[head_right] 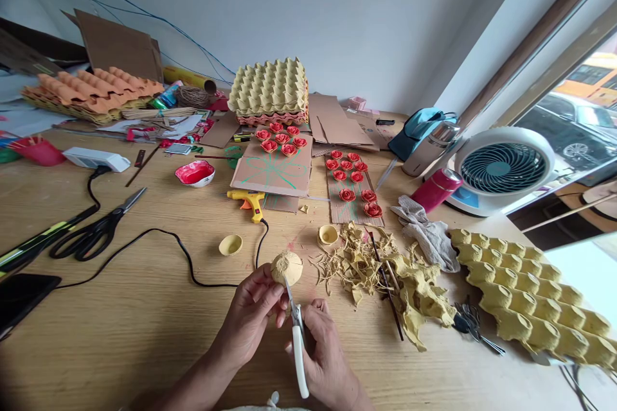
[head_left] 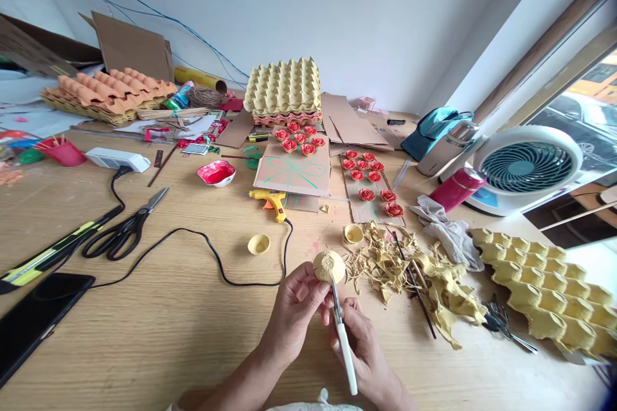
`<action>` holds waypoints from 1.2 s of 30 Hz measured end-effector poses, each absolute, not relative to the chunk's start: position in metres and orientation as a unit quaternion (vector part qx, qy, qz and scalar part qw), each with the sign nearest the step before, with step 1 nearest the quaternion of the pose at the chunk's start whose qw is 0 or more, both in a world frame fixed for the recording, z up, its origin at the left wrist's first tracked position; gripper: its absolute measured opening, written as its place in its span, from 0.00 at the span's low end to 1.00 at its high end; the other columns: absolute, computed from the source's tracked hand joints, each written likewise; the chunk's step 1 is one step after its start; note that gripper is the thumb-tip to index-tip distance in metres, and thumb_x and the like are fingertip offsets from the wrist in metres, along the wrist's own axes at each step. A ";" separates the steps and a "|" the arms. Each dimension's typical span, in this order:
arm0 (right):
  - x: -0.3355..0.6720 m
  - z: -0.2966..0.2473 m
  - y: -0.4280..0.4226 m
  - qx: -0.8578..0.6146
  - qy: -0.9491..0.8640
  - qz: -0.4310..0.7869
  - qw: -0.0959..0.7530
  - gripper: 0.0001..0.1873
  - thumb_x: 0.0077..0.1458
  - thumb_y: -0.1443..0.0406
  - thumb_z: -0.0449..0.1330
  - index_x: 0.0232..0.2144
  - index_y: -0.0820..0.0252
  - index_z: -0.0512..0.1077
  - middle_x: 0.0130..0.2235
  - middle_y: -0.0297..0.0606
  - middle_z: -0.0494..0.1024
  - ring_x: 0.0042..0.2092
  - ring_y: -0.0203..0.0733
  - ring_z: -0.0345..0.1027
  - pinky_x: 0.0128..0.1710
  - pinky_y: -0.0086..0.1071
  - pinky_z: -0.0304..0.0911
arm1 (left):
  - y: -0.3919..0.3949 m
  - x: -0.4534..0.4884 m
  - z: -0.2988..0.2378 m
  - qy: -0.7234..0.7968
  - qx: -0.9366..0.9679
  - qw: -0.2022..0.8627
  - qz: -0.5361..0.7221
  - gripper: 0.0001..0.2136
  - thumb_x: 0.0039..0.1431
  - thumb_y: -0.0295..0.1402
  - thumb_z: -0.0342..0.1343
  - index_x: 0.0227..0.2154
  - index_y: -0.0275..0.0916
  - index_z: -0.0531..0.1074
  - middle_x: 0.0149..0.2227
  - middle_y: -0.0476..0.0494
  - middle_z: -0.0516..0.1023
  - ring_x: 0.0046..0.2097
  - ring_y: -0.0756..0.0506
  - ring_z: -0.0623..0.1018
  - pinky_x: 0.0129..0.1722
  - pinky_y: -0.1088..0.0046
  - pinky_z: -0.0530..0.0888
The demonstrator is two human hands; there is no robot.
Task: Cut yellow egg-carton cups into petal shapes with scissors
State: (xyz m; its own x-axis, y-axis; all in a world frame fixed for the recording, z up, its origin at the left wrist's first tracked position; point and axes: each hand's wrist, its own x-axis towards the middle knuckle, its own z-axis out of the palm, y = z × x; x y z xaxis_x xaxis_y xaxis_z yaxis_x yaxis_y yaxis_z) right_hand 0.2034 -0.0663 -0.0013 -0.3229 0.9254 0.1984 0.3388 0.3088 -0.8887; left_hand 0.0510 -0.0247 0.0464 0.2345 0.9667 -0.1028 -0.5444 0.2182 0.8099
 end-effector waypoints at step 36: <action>0.205 -0.011 -0.072 -0.456 -0.724 0.347 0.384 0.09 0.63 0.63 0.52 0.29 0.56 0.60 0.26 0.30 0.61 0.32 0.41 0.53 0.35 0.35 0.54 | -0.028 0.063 0.055 0.385 0.321 0.674 0.543 0.15 0.47 0.38 0.70 0.27 0.36 0.69 0.23 0.54 0.69 0.21 0.56 0.67 0.20 0.82 0.68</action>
